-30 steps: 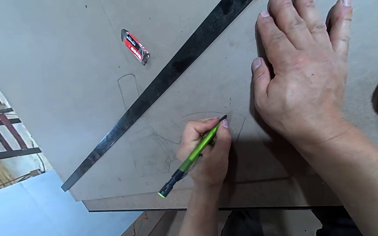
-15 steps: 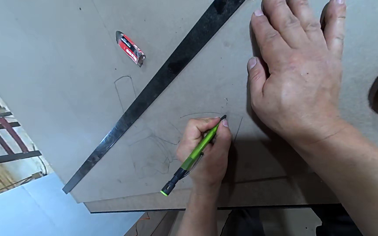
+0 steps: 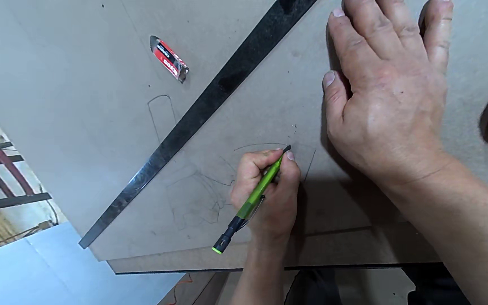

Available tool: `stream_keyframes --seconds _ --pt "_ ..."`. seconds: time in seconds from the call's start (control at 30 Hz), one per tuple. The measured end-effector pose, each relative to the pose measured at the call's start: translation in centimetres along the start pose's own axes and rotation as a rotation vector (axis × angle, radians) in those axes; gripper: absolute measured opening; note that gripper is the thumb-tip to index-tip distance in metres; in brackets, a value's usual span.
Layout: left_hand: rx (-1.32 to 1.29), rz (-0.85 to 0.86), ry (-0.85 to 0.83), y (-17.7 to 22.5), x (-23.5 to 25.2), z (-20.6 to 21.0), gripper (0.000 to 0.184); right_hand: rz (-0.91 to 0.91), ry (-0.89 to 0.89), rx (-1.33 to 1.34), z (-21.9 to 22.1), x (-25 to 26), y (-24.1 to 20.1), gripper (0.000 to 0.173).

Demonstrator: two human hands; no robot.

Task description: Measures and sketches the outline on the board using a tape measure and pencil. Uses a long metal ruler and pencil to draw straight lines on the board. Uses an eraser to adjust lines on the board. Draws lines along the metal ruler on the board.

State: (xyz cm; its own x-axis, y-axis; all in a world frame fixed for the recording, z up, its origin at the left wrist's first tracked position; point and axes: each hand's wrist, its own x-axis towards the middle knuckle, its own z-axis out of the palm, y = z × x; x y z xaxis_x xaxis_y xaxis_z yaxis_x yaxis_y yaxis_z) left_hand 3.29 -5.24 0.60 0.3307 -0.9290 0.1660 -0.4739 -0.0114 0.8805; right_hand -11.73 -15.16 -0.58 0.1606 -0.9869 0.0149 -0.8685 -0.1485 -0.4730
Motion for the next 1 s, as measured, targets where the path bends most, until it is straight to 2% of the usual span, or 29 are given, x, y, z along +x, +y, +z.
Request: stream_keyframes --seconds 0.07,0.13,0.27,0.37,0.4,0.47,0.63,0.77,0.87,1.0 --pt "-0.161 -0.107 0.004 0.0 0.2 -0.6 0.009 -0.002 0.0 0.001 0.0 -0.1 0.0 0.054" --pt "-0.357 -0.144 -0.044 -0.2 0.8 -2.0 0.006 -0.01 0.011 0.002 0.1 0.0 0.0 0.055" --pt "-0.303 0.003 -0.189 1.0 2.1 -6.1 0.017 -0.017 0.017 0.0 0.1 0.1 0.1 0.054" --pt "-0.32 -0.024 -0.045 2.6 2.8 -8.4 0.013 -0.014 0.019 0.008 0.2 0.0 0.1 0.054" --pt "-0.374 -0.044 -0.026 2.9 3.0 -9.2 0.017 -0.014 0.021 0.009 0.2 0.0 0.0 0.054" --pt "-0.535 -0.051 -0.076 2.9 3.3 -10.3 0.041 -0.008 0.022 0.012 0.2 0.0 0.0 0.054" --pt "-0.664 -0.02 -0.262 3.6 3.0 -9.1 0.051 -0.014 0.029 0.007 0.2 0.0 0.0 0.054" --pt "-0.787 -0.059 -0.155 3.3 2.4 -7.7 0.058 -0.002 0.027 -0.005 0.2 0.0 -0.1 0.053" --pt "-0.838 -0.051 -0.198 2.6 3.0 -7.1 0.052 0.001 0.027 -0.009 0.2 0.0 -0.1 0.053" --pt "-0.578 -0.044 -0.282 1.2 2.3 -6.4 0.068 -0.015 0.035 0.002 0.2 -0.1 0.0 0.053"
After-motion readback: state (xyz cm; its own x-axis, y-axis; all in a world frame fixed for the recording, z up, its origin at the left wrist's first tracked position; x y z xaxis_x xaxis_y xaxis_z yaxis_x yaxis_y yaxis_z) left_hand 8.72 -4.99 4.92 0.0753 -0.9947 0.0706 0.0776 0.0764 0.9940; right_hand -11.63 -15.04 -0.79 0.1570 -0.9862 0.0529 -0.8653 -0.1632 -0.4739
